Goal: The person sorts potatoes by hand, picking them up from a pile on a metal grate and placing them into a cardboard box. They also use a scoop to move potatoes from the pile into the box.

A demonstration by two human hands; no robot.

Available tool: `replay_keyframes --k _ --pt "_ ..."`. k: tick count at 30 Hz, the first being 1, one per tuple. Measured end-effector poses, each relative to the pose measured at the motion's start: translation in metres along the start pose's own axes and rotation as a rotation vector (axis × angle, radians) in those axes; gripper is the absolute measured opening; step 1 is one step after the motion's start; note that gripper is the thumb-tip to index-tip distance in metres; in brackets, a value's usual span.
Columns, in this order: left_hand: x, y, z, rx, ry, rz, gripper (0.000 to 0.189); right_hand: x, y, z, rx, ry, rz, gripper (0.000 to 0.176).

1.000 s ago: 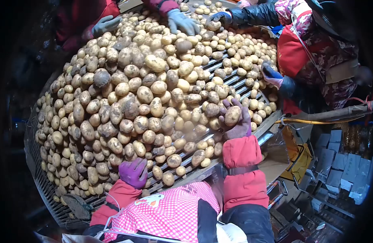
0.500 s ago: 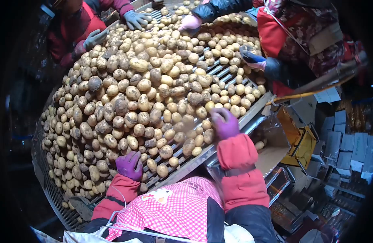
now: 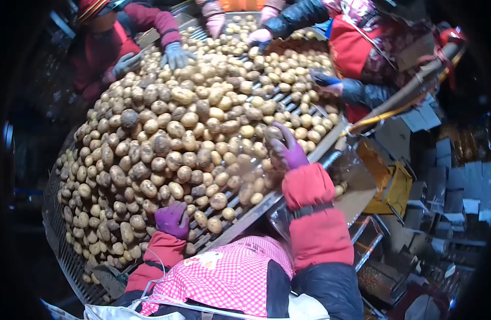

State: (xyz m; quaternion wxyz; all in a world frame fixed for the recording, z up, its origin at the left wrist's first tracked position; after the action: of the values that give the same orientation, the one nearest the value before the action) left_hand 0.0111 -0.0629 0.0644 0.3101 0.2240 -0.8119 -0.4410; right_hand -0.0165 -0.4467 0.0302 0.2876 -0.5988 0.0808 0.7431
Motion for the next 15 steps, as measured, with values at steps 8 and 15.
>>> replay_keyframes --k 8,15 --pt "0.016 -0.003 0.002 0.033 -0.095 -0.061 0.033 0.009 0.12 0.157 0.352 0.049 -0.303 0.085" --pt "0.017 -0.006 0.009 0.055 -0.126 -0.168 0.036 0.025 0.076 0.14 0.136 0.011 -0.262 0.072"
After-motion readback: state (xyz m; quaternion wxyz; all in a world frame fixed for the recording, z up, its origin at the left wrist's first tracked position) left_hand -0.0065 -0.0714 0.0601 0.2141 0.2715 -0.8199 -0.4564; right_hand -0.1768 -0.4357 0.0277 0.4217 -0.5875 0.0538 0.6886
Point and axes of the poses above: each hand's wrist, its own z-axis away from the middle knuckle, its own y-axis out of the back of the hand, x = y × z, the point moved 9 cm from there along -z, towards the middle knuckle, and after that the axes turned 11 degrees about x, right-handed, at the moved point
